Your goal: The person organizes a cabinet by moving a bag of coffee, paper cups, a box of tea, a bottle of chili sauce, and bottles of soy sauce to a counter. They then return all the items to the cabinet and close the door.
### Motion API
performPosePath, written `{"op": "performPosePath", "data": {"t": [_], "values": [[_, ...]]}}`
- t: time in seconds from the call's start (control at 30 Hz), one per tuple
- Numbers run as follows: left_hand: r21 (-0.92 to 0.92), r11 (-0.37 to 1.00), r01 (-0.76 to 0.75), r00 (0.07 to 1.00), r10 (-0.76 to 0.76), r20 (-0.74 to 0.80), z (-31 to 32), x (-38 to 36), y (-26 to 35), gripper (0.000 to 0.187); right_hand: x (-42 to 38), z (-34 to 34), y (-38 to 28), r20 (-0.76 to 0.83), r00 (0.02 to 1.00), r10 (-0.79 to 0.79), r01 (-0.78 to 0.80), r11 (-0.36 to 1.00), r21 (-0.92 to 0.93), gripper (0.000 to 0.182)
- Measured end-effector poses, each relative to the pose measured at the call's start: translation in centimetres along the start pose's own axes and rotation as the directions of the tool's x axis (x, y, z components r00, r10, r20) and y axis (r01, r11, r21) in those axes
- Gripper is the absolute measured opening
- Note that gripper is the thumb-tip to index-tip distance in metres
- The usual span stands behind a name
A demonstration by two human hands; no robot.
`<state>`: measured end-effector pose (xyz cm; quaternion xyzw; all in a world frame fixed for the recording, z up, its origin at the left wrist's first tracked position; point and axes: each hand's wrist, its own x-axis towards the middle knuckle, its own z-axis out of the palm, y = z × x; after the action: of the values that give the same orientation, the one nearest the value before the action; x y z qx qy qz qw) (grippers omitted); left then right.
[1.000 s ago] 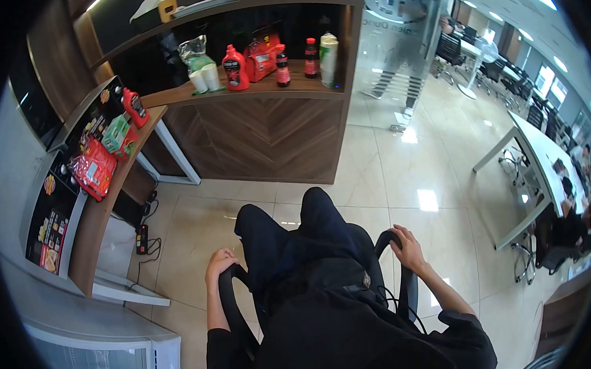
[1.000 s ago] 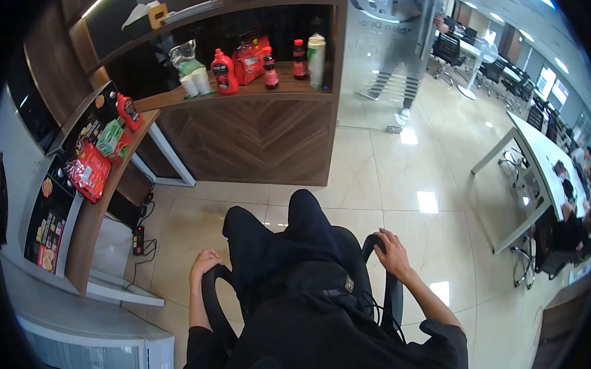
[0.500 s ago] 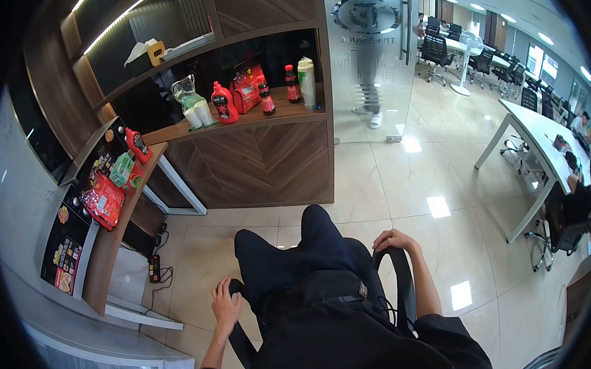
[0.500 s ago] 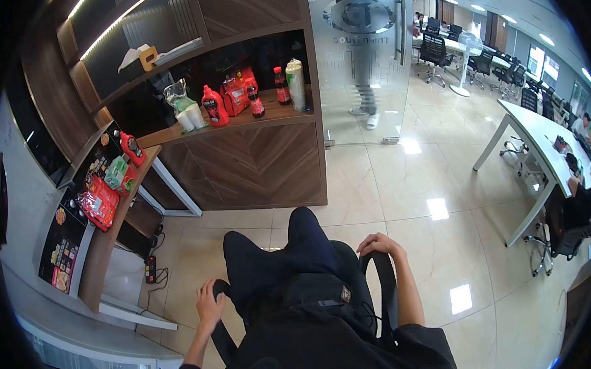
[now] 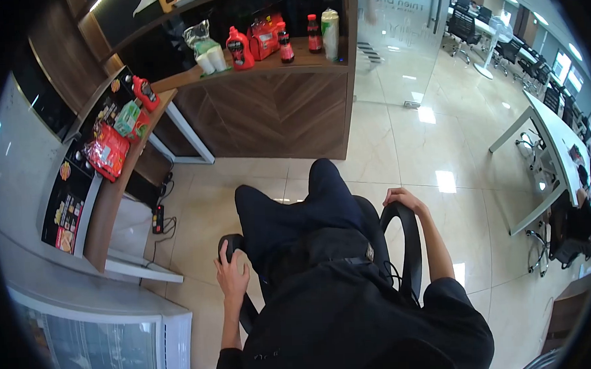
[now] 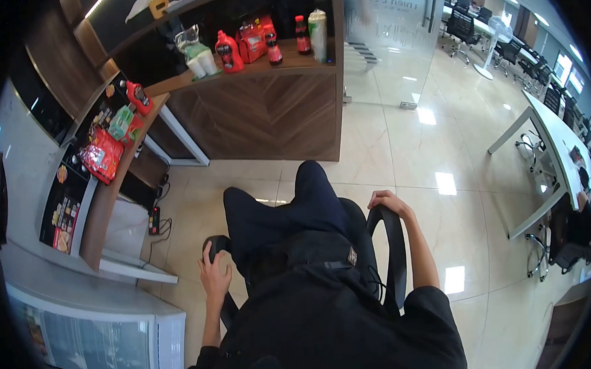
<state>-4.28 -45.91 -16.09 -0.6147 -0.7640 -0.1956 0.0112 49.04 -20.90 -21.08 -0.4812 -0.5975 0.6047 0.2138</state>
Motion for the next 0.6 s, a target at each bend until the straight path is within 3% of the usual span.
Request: {"op": "performPosePath", "data": {"t": [0.1, 0.17, 0.27, 0.6], "values": [[0.024, 0.999, 0.021, 1.000, -0.021, -0.015, 0.3, -0.2, -0.1, 0.034, 1.2, -0.5, 3.1, -0.118, 0.985, -0.123, 0.152, 0.948, 0.279, 0.008], [0.020, 0.999, 0.031, 0.999, -0.030, -0.021, 0.5, 0.1, 0.0, 0.034, 2.3, -1.3, 6.3, -0.181, 0.959, -0.220, 0.280, 0.845, 0.456, 0.011], [0.024, 0.999, 0.026, 0.999, -0.025, -0.021, 0.2, -0.2, -0.2, 0.033, 1.4, 0.2, 5.6, -0.176, 0.964, -0.197, 0.264, 0.684, 0.680, 0.009], [0.018, 0.998, 0.057, 0.998, -0.057, -0.030, 0.3, -0.6, -0.1, 0.033, 1.7, 0.5, 5.0, -0.239, 0.960, -0.149, 0.272, 0.712, 0.648, 0.007]]}}
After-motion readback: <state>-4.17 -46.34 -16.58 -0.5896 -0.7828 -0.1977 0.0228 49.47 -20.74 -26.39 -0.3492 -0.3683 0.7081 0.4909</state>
